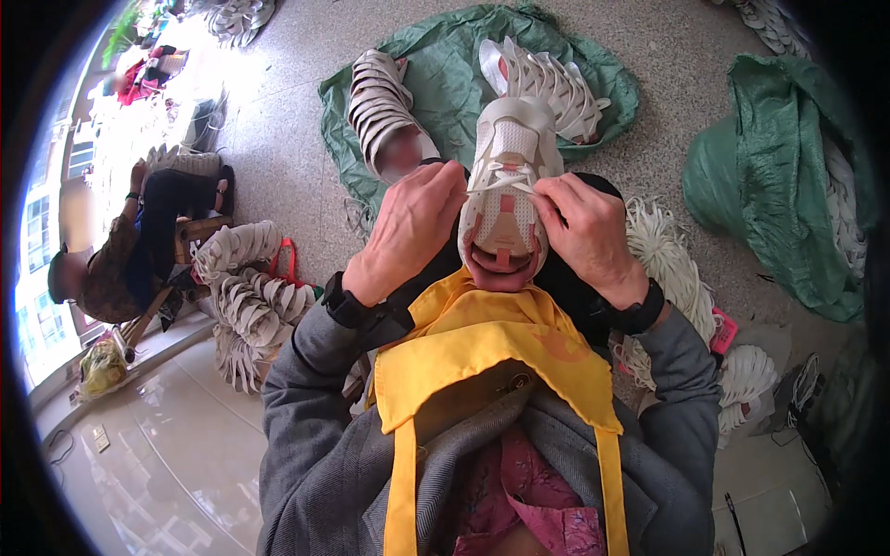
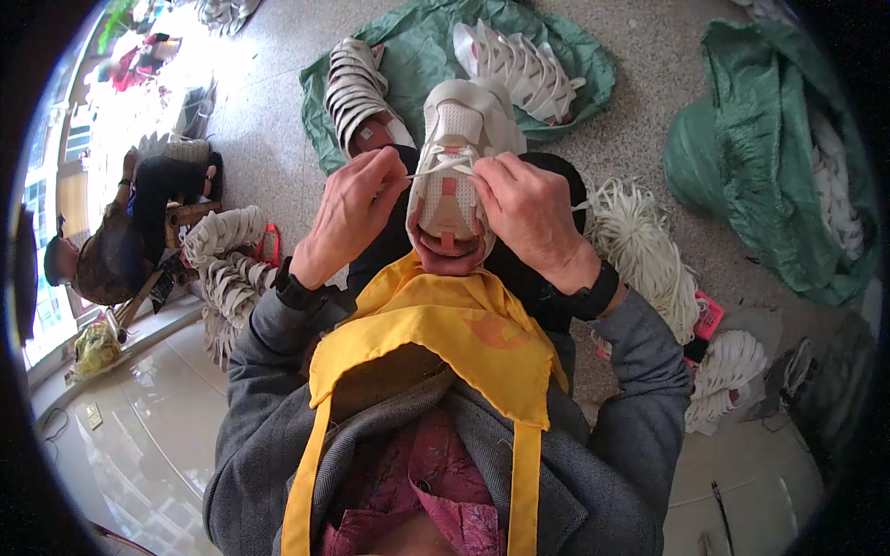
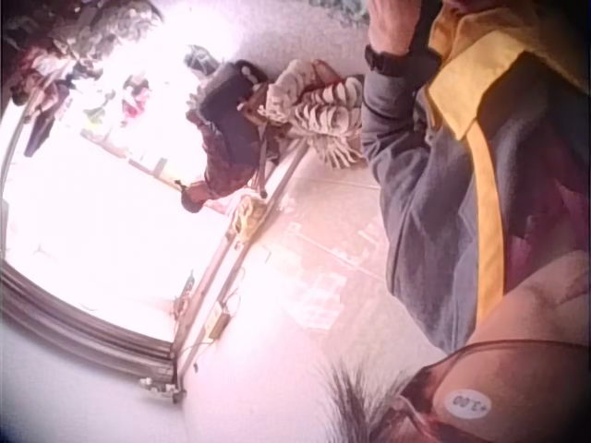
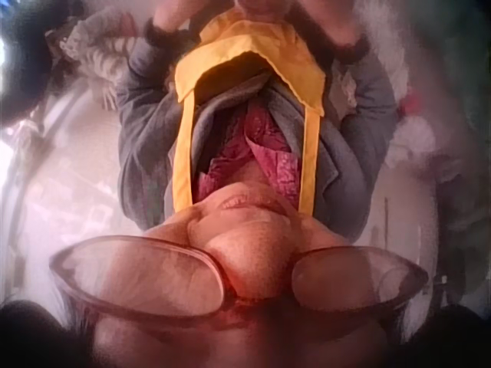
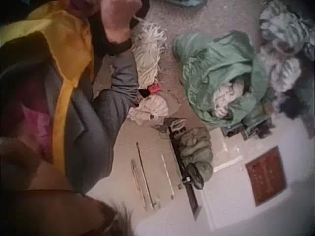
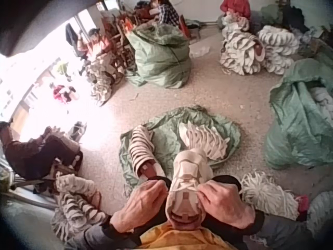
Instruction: Lacing a pair of white and pink sneakers.
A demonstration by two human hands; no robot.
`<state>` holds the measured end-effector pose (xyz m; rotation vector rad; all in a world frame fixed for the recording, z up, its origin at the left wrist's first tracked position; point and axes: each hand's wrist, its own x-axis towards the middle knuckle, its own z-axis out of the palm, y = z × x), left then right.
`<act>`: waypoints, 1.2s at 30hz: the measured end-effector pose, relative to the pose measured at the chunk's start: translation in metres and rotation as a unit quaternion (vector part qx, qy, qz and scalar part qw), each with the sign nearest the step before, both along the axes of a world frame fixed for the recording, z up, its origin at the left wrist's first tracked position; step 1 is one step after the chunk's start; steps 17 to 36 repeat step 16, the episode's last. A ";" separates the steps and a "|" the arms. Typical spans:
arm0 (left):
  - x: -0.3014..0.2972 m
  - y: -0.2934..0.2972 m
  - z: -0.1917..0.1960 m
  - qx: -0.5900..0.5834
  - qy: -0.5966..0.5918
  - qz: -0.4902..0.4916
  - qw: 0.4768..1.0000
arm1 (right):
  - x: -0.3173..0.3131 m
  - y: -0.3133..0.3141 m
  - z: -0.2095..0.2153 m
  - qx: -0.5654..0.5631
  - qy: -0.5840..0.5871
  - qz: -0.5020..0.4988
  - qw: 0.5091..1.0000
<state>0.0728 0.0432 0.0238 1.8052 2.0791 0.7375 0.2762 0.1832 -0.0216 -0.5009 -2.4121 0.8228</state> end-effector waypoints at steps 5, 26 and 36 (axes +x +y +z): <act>-0.003 0.011 0.001 0.053 0.041 0.012 0.998 | 0.000 0.001 -0.001 0.001 0.005 -0.005 1.000; -0.007 -0.008 -0.020 0.030 0.035 -0.001 0.999 | 0.002 0.005 -0.023 0.029 0.002 -0.023 0.999; -0.007 -0.008 -0.020 0.030 0.035 -0.001 0.999 | 0.002 0.005 -0.023 0.029 0.002 -0.023 0.999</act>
